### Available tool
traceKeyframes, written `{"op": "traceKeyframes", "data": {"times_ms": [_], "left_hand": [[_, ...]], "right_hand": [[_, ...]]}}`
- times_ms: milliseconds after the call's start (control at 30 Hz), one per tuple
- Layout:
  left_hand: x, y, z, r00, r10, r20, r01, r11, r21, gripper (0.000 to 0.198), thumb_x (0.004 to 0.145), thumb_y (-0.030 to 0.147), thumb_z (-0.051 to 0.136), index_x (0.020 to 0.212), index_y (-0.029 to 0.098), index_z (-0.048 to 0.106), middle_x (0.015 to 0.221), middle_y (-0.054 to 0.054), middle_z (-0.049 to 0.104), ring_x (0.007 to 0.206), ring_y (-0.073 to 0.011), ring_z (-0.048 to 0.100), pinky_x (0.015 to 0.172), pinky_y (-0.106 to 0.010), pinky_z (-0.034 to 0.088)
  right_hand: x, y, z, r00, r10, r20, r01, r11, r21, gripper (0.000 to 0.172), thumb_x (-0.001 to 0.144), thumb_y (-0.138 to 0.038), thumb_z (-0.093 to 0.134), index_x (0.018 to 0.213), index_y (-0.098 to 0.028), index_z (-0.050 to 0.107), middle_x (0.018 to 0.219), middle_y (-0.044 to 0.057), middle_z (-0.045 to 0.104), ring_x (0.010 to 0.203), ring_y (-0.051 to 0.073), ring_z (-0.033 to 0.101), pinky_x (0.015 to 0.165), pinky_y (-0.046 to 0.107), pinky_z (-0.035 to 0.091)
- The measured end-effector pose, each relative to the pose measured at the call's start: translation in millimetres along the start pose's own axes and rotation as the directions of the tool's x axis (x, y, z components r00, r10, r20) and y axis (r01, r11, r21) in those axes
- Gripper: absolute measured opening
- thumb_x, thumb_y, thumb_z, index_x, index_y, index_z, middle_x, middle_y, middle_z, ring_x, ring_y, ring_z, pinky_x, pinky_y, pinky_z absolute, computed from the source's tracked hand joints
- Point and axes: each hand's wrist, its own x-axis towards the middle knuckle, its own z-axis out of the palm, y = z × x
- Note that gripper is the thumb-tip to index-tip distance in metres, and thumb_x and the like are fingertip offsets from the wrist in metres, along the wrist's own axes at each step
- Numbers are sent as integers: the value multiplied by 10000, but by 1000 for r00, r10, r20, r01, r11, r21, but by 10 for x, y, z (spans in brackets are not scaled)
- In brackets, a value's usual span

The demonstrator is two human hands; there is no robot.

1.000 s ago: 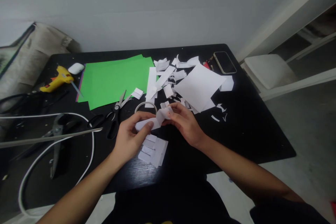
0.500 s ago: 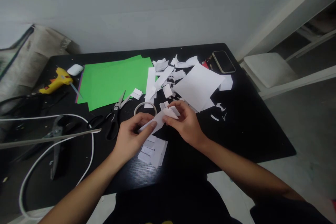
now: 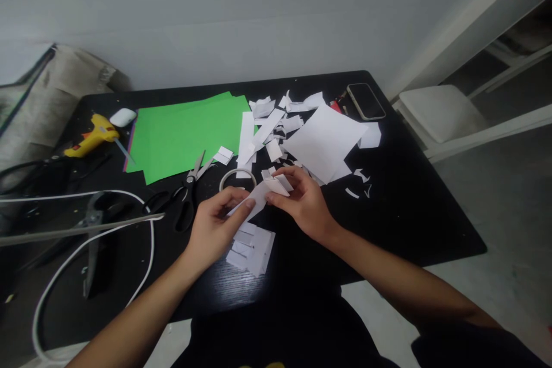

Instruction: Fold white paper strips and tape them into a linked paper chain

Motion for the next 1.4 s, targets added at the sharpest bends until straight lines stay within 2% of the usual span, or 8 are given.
{"op": "traceKeyframes", "data": {"times_ms": [300, 700, 900, 1033, 1200, 1400], "left_hand": [[8, 19, -4, 1000, 3, 10, -3, 1000, 11, 178, 898, 364, 745, 870, 188, 746, 845, -39, 777, 757, -173, 695, 718, -283, 577], [15, -71, -10, 994, 112, -1, -112, 993, 29, 102, 926, 294, 753, 893, 199, 734, 875, -17, 722, 833, -152, 673, 777, -264, 539], [18, -82, 18, 997, 31, -65, -35, 997, -65, 166, 869, 302, 807, 933, 200, 693, 873, -14, 726, 816, -157, 689, 757, -274, 568], [19, -85, 40, 992, 19, -128, -38, 989, -145, 253, 804, 282, 856, 943, 206, 659, 882, -6, 711, 838, -159, 696, 773, -278, 588], [4, -58, 41, 993, 4, -114, -16, 995, -103, 200, 822, 291, 841, 892, 198, 678, 808, 1, 690, 711, -125, 632, 644, -237, 537], [-7, -23, 49, 997, -16, -70, 8, 994, -108, 158, 894, 337, 773, 907, 199, 697, 769, -3, 690, 632, -110, 572, 560, -216, 477]], "right_hand": [[-41, 34, 31, 997, -81, 20, 82, 994, -75, 358, 766, -309, 893, 1029, -270, 654, 987, 12, 726, 965, 216, 726, 901, 404, 616], [-67, 81, 38, 984, -146, 105, 155, 984, -83, 315, 805, -248, 866, 1054, -257, 673, 1025, 21, 743, 985, 200, 739, 898, 365, 612], [-98, 42, 35, 971, -128, 203, 145, 987, -68, 320, 809, -189, 823, 1086, -260, 680, 1071, 32, 737, 1020, 208, 736, 956, 407, 629], [-125, -6, 32, 962, -122, 244, 151, 983, -103, 360, 802, -176, 819, 1124, -265, 683, 1118, 44, 731, 1045, 219, 726, 982, 435, 623], [-123, 3, 38, 965, -88, 249, 112, 990, -84, 310, 849, -249, 826, 1129, -266, 695, 1097, 38, 746, 1038, 215, 733, 982, 423, 614], [-87, 30, 51, 983, -69, 173, 84, 993, -79, 212, 861, -273, 821, 1044, -260, 715, 1003, 12, 745, 965, 192, 727, 931, 375, 609]]}}
